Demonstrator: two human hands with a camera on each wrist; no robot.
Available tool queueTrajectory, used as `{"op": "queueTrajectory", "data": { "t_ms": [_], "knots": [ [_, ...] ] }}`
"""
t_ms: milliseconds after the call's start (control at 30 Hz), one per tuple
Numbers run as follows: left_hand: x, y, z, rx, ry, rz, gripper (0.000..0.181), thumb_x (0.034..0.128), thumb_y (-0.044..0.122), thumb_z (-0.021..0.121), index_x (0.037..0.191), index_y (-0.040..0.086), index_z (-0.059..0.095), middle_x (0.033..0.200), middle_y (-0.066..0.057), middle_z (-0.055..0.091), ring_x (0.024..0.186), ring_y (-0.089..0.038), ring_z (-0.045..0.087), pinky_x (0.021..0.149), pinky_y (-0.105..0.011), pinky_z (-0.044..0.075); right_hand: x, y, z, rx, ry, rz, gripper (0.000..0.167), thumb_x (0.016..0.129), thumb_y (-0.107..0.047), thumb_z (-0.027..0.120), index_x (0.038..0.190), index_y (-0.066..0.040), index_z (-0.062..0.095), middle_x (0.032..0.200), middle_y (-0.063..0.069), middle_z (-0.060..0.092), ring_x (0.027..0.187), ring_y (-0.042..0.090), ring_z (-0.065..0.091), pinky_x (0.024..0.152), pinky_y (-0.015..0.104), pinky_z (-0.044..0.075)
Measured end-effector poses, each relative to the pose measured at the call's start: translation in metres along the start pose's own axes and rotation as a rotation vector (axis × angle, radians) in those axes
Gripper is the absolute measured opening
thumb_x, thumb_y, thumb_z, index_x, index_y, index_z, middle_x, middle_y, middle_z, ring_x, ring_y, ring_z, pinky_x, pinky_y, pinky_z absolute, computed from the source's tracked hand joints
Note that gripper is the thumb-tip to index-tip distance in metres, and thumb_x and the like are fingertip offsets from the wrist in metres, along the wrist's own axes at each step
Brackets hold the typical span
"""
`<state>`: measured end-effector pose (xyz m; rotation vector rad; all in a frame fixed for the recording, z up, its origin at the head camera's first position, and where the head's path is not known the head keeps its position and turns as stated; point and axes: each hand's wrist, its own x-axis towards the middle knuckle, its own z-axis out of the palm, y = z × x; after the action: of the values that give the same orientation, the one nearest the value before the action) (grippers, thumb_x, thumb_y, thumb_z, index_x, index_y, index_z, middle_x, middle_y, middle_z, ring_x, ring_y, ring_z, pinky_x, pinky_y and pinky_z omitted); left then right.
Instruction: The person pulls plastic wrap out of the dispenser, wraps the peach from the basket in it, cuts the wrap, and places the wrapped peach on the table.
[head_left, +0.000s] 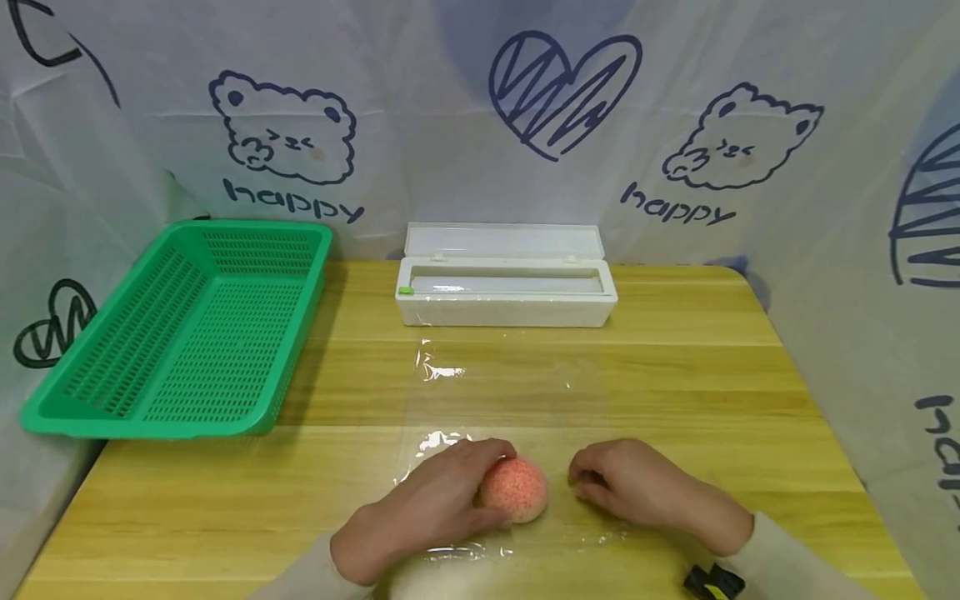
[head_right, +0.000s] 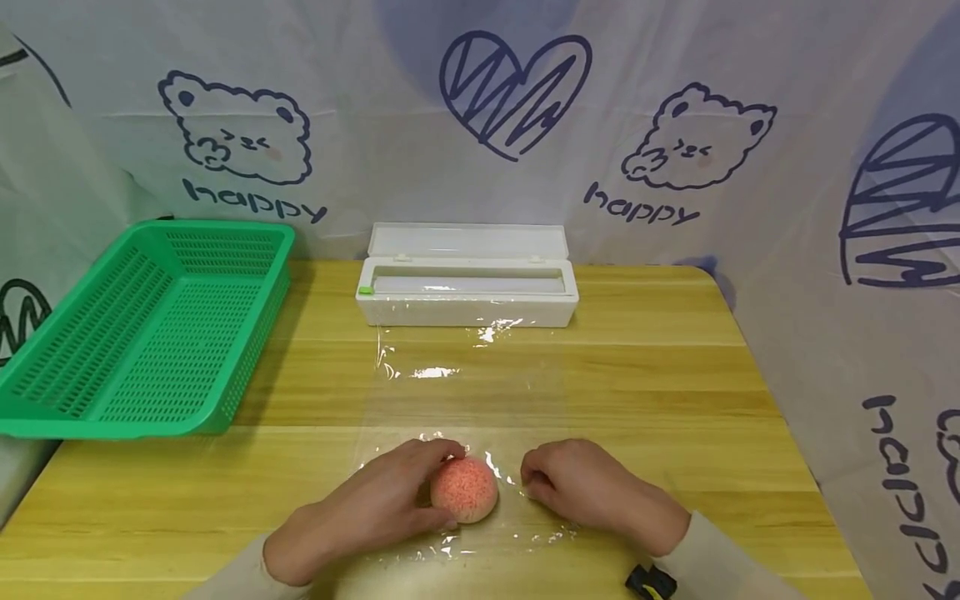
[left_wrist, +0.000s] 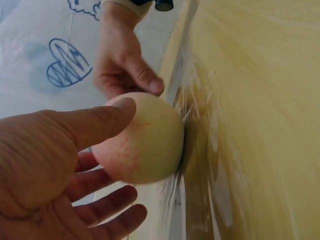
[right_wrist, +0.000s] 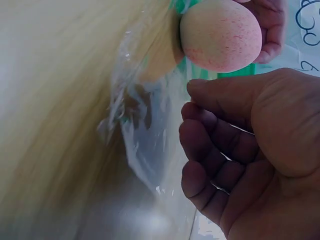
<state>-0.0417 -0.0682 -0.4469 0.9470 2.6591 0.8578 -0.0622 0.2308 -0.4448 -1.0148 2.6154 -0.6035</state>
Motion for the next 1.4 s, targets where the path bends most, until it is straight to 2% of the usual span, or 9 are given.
{"op": "queueTrajectory", "data": {
  "t_ms": [100, 200, 300, 433, 567, 667, 967, 1133, 1400],
  "knots": [
    [-0.009, -0.006, -0.006, 0.019, 0.016, 0.012, 0.052, 0.084, 0.032, 0.09, 0.125, 0.015, 0.063, 0.119, 0.003, 0.067, 0.107, -0.012, 0.059, 0.094, -0.032, 0.054, -0.006, 0.002, -0.001, -0.005, -0.029, 0.007, 0.005, 0.1, -0.022, 0.073, 0.096, -0.023, 0.071, 0.088, -0.018, 0.065, 0.077, -0.004, 0.055, 0.069, 0.025, 0.051],
    [-0.022, -0.013, -0.015, 0.087, 0.007, 0.036, 0.033, 0.0824, 0.029, 0.09, 0.102, 0.019, 0.065, 0.1, 0.009, 0.061, 0.094, -0.009, 0.051, 0.085, -0.026, 0.049, -0.013, 0.003, -0.002, 0.008, -0.071, 0.017, 0.01, 0.099, -0.021, 0.075, 0.093, -0.026, 0.068, 0.086, -0.02, 0.058, 0.074, -0.004, 0.049, 0.067, 0.023, 0.047],
    [-0.036, -0.022, -0.024, 0.189, -0.047, 0.054, 0.031, 0.0774, 0.032, 0.091, 0.081, 0.027, 0.061, 0.081, 0.016, 0.048, 0.083, -0.007, 0.041, 0.075, -0.023, 0.04, -0.019, 0.004, -0.003, 0.034, -0.126, 0.027, 0.015, 0.097, -0.023, 0.077, 0.09, -0.027, 0.064, 0.081, -0.019, 0.052, 0.071, -0.003, 0.045, 0.066, 0.022, 0.043],
    [-0.052, -0.029, -0.031, 0.255, -0.158, 0.041, 0.041, 0.0705, 0.04, 0.094, 0.07, 0.032, 0.053, 0.076, 0.02, 0.04, 0.078, -0.006, 0.036, 0.071, -0.022, 0.032, -0.028, 0.004, -0.003, 0.042, -0.179, 0.032, 0.023, 0.092, -0.022, 0.082, 0.085, -0.028, 0.061, 0.077, -0.018, 0.046, 0.069, -0.003, 0.042, 0.065, 0.02, 0.04],
    [-0.06, -0.032, -0.03, 0.27, -0.231, 0.023, 0.046, 0.0649, 0.039, 0.096, 0.068, 0.031, 0.051, 0.076, 0.019, 0.041, 0.078, -0.007, 0.036, 0.07, -0.022, 0.031, -0.031, 0.004, 0.0, 0.02, -0.201, 0.022, 0.027, 0.088, -0.02, 0.085, 0.085, -0.026, 0.059, 0.078, -0.017, 0.046, 0.07, -0.002, 0.041, 0.065, 0.02, 0.04],
    [-0.062, -0.034, -0.028, 0.28, -0.247, 0.016, 0.045, 0.0637, 0.037, 0.096, 0.067, 0.031, 0.052, 0.076, 0.019, 0.041, 0.078, -0.008, 0.036, 0.07, -0.023, 0.031, -0.031, 0.004, 0.002, 0.004, -0.201, 0.01, 0.03, 0.086, -0.018, 0.086, 0.085, -0.026, 0.058, 0.078, -0.017, 0.045, 0.07, -0.002, 0.041, 0.065, 0.02, 0.04],
    [-0.06, -0.038, -0.03, 0.256, -0.234, 0.084, 0.024, 0.0814, 0.028, 0.088, 0.07, 0.033, 0.067, 0.082, 0.022, 0.052, 0.083, -0.005, 0.043, 0.073, -0.023, 0.038, -0.03, 0.006, 0.007, -0.04, -0.111, -0.121, 0.032, 0.089, -0.008, 0.078, 0.073, -0.028, 0.059, 0.074, -0.023, 0.046, 0.07, -0.005, 0.04, 0.067, 0.017, 0.041],
    [-0.06, -0.04, -0.042, 0.209, -0.218, 0.15, 0.024, 0.0862, 0.027, 0.085, 0.073, 0.032, 0.066, 0.077, 0.025, 0.048, 0.081, -0.001, 0.043, 0.081, -0.021, 0.041, -0.031, 0.006, -0.001, 0.055, -0.118, -0.071, 0.028, 0.095, -0.013, 0.076, 0.077, -0.03, 0.061, 0.077, -0.023, 0.049, 0.071, -0.006, 0.044, 0.067, 0.018, 0.043],
    [-0.057, -0.044, -0.06, 0.095, -0.195, 0.082, 0.025, 0.0937, 0.024, 0.08, 0.078, 0.034, 0.063, 0.083, 0.023, 0.049, 0.088, -0.002, 0.047, 0.079, -0.021, 0.045, -0.032, 0.011, -0.011, 0.182, -0.114, 0.036, 0.025, 0.1, -0.019, 0.072, 0.083, -0.031, 0.058, 0.074, -0.021, 0.049, 0.068, -0.005, 0.046, 0.062, 0.019, 0.044]
  ]
}}
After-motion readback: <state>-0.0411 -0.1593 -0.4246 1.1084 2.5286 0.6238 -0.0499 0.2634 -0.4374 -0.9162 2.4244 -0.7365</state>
